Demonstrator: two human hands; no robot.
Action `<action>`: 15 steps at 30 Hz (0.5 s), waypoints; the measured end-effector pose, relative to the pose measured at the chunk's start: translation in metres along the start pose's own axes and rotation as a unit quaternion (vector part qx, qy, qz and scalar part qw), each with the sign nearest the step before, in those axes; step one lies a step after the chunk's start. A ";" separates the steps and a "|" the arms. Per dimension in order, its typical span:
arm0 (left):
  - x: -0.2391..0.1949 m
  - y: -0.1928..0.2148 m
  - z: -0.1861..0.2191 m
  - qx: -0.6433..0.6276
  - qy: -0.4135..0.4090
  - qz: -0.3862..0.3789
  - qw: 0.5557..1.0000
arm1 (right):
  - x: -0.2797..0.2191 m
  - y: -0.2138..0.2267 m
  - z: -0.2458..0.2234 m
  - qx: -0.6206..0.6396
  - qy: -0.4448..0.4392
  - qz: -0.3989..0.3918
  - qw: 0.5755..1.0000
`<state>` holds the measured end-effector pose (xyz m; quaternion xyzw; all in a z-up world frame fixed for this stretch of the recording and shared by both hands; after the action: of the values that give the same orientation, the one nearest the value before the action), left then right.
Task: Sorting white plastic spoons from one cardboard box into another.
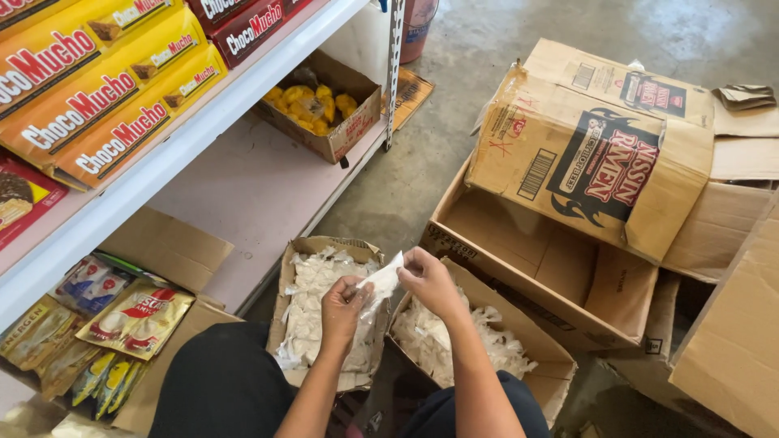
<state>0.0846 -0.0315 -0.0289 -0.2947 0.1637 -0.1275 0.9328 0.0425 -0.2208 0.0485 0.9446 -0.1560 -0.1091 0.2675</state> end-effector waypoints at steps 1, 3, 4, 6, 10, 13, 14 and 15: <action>-0.004 -0.012 0.012 0.001 0.001 0.000 1.000 | 0.000 0.002 -0.011 0.001 -0.001 0.001 1.000; -0.014 -0.031 0.032 0.001 0.023 0.013 1.000 | -0.003 -0.009 -0.027 0.168 -0.054 -0.073 0.982; -0.012 -0.025 0.023 0.002 0.023 0.014 1.000 | -0.005 -0.010 -0.035 0.168 -0.055 -0.074 0.981; -0.008 -0.021 0.013 -0.034 -0.028 -0.031 0.999 | -0.012 -0.014 -0.040 0.105 -0.122 -0.089 0.983; -0.012 -0.033 0.026 -0.032 -0.011 -0.014 0.999 | -0.002 -0.024 -0.002 0.160 -0.142 -0.070 0.974; -0.011 -0.032 0.028 -0.004 -0.023 0.003 1.000 | 0.006 -0.011 0.001 0.295 -0.044 0.010 0.954; -0.013 -0.036 0.027 -0.017 0.002 -0.006 1.000 | 0.004 -0.009 -0.005 0.297 -0.045 0.014 0.954; -0.015 -0.039 0.026 -0.031 0.027 -0.014 0.999 | 0.003 -0.006 -0.012 0.298 -0.045 0.017 0.953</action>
<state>0.0753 -0.0444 0.0183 -0.3227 0.1882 -0.1434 0.9164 0.0498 -0.2111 0.0545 0.9727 -0.2093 -0.0954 -0.0320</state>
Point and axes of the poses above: each hand's wrist, its own x-axis towards the middle knuckle, its own y-axis out of the back of the hand, z = x × y, the point moved 8 cm from there along x, towards the middle knuckle, and after that the axes turned 13 degrees about -x, right-handed, at the moved point
